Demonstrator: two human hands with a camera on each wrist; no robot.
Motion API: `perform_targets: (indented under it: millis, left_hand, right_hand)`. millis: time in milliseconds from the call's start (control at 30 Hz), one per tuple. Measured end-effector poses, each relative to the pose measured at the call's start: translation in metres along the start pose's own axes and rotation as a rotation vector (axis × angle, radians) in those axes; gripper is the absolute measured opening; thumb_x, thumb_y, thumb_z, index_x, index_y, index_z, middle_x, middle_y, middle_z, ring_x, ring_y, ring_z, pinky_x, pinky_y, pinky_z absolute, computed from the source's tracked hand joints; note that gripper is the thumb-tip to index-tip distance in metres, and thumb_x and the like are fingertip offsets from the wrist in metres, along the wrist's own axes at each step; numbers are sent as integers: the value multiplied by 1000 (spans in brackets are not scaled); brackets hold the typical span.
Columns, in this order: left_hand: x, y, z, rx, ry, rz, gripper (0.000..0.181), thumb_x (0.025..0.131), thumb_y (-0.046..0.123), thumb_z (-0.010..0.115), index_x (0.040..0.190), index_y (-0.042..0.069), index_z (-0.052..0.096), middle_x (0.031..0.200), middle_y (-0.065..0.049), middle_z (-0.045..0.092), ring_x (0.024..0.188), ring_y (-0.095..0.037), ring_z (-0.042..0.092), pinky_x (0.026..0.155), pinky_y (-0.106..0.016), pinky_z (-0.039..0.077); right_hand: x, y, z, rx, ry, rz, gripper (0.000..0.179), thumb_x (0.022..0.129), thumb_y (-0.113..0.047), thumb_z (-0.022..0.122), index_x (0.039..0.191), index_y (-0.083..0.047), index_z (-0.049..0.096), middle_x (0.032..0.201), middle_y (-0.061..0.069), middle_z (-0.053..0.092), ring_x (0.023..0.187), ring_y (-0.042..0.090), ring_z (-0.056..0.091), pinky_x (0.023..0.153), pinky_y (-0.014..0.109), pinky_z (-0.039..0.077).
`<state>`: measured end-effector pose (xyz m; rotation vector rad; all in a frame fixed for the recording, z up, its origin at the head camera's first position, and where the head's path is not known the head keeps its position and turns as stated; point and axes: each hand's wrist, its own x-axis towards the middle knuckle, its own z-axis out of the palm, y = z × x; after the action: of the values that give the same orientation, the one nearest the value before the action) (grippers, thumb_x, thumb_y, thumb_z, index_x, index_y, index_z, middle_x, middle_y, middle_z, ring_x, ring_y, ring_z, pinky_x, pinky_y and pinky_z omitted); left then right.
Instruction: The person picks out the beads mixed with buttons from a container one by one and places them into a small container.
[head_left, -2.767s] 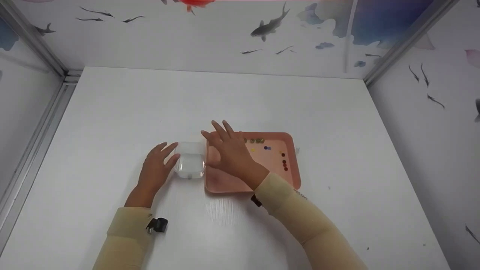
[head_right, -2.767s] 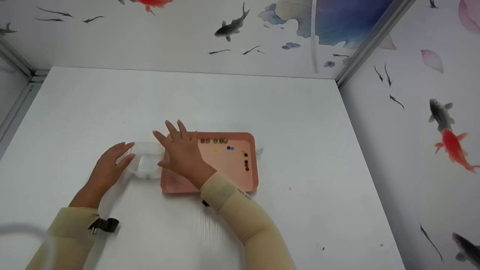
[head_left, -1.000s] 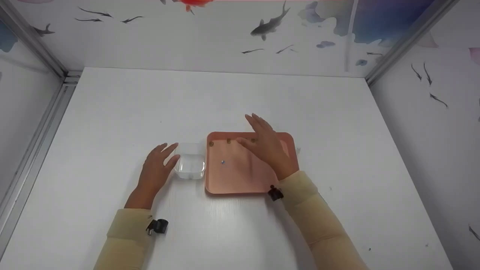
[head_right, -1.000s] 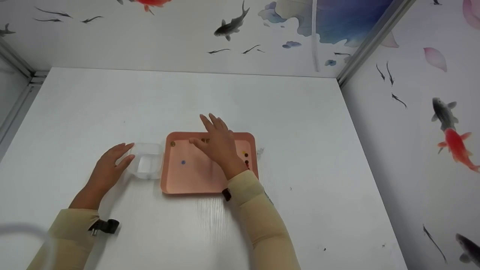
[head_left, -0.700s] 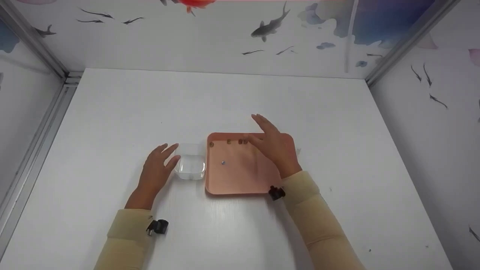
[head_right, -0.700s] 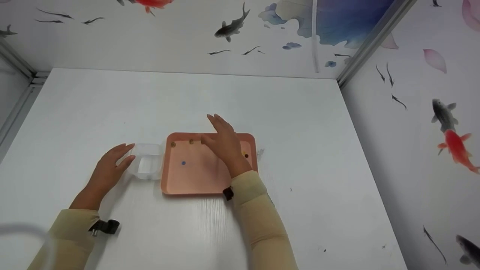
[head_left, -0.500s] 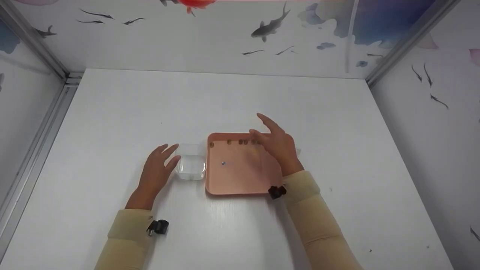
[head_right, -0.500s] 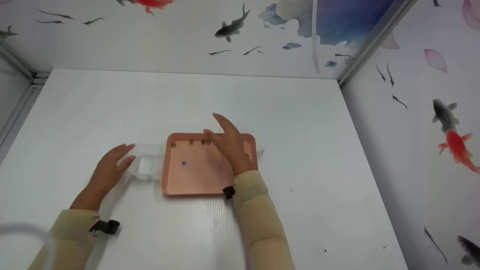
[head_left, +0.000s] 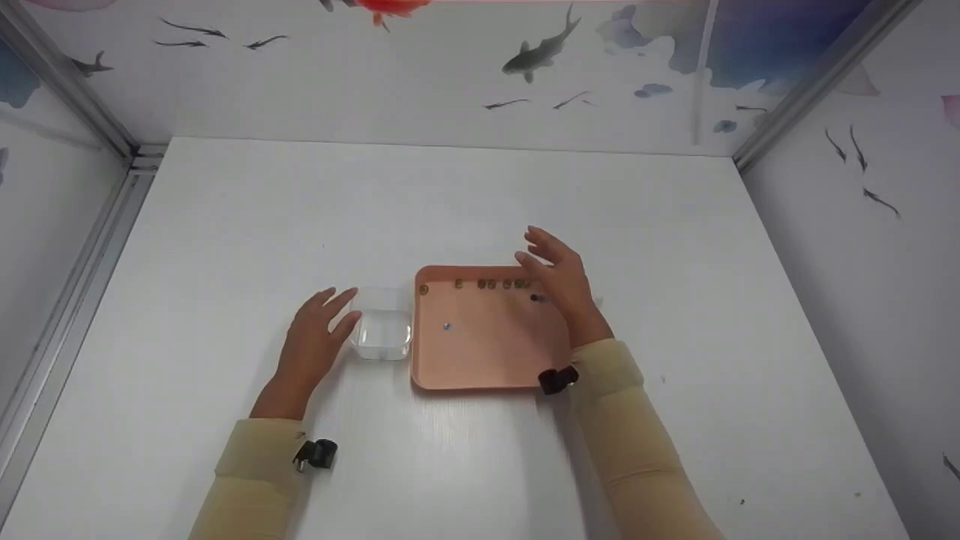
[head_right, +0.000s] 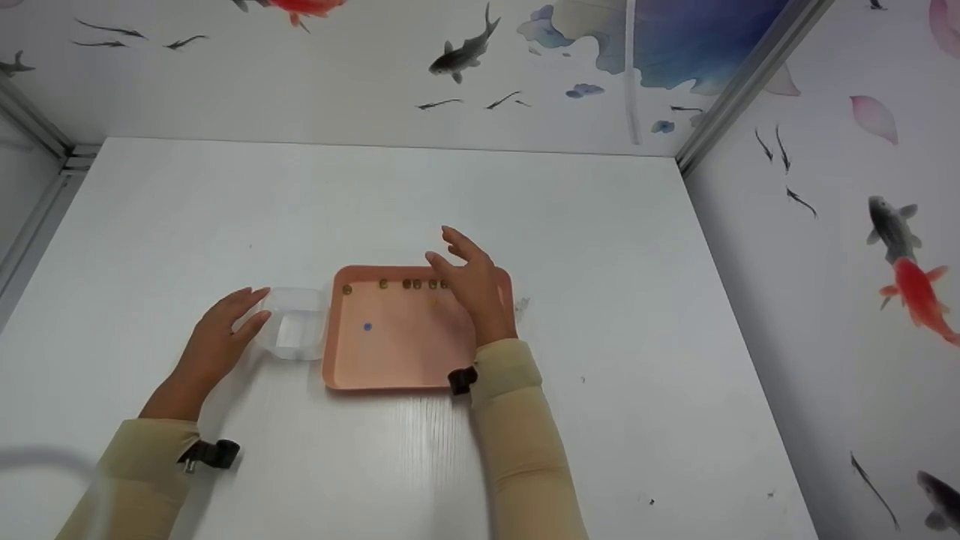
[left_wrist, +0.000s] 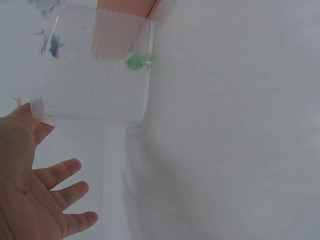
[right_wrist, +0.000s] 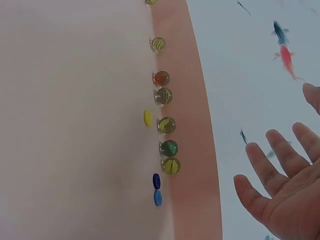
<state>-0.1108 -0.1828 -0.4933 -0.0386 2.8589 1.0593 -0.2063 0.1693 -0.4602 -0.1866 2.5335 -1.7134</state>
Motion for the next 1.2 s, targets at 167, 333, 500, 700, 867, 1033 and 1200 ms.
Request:
perform_targets:
  millis: [167, 333, 500, 700, 867, 1033, 1200]
  left_hand:
    - [0, -1, 0, -2, 0, 1, 50, 102, 35, 49, 146, 14, 43, 151, -22, 33, 141, -43, 25, 113, -59, 21]
    - [0, -1, 0, -4, -3, -6, 50, 102, 35, 49, 147, 14, 43, 152, -22, 32, 141, -43, 25, 114, -58, 21]
    - [0, 0, 1, 0, -2, -13, 51, 101, 37, 49, 147, 15, 42, 152, -21, 32, 142, -42, 25, 114, -58, 21]
    - [0, 0, 1, 2, 0, -12, 50, 101, 37, 49, 147, 15, 43, 152, -21, 33, 142, -42, 25, 114, -58, 21]
    - [0, 0, 0, -2, 7, 2, 49, 101, 33, 51, 146, 14, 44, 151, -22, 33, 141, -43, 26, 113, -58, 23]
    - [0, 1, 0, 1, 8, 1, 49, 101, 33, 51, 146, 14, 44, 151, -22, 34, 141, -43, 27, 113, -58, 23]
    - [1, 1, 0, 6, 9, 2, 49, 101, 33, 51, 146, 14, 44, 151, -22, 34, 141, -43, 27, 113, -58, 23]
  right_hand:
    - [1, 0, -4, 22, 16, 12, 58, 94, -27, 66, 145, -11, 44, 140, 11, 52, 129, 26, 49, 107, 44, 40]
    - [4, 9, -8, -5, 30, 36, 54, 93, -29, 66, 143, -16, 48, 134, 7, 57, 124, 22, 52, 105, 42, 42]
    - [5, 14, -11, -17, 17, 57, 51, 93, -26, 67, 140, -15, 52, 131, 8, 59, 123, 23, 53, 104, 40, 43]
    - [6, 14, -12, -43, -3, 88, 48, 92, -24, 67, 137, -11, 55, 128, 8, 62, 120, 23, 56, 104, 39, 44]
    - [7, 11, -13, -11, -30, 130, 46, 92, -21, 67, 134, -8, 56, 127, 9, 62, 120, 23, 57, 104, 39, 43]
    - [7, 11, -14, -23, -55, 167, 43, 92, -20, 67, 132, -7, 58, 126, 9, 62, 121, 24, 55, 105, 40, 43]
    - [7, 13, -16, -71, -77, 186, 42, 91, -22, 69, 129, -8, 61, 126, 9, 63, 121, 25, 55, 104, 41, 43]
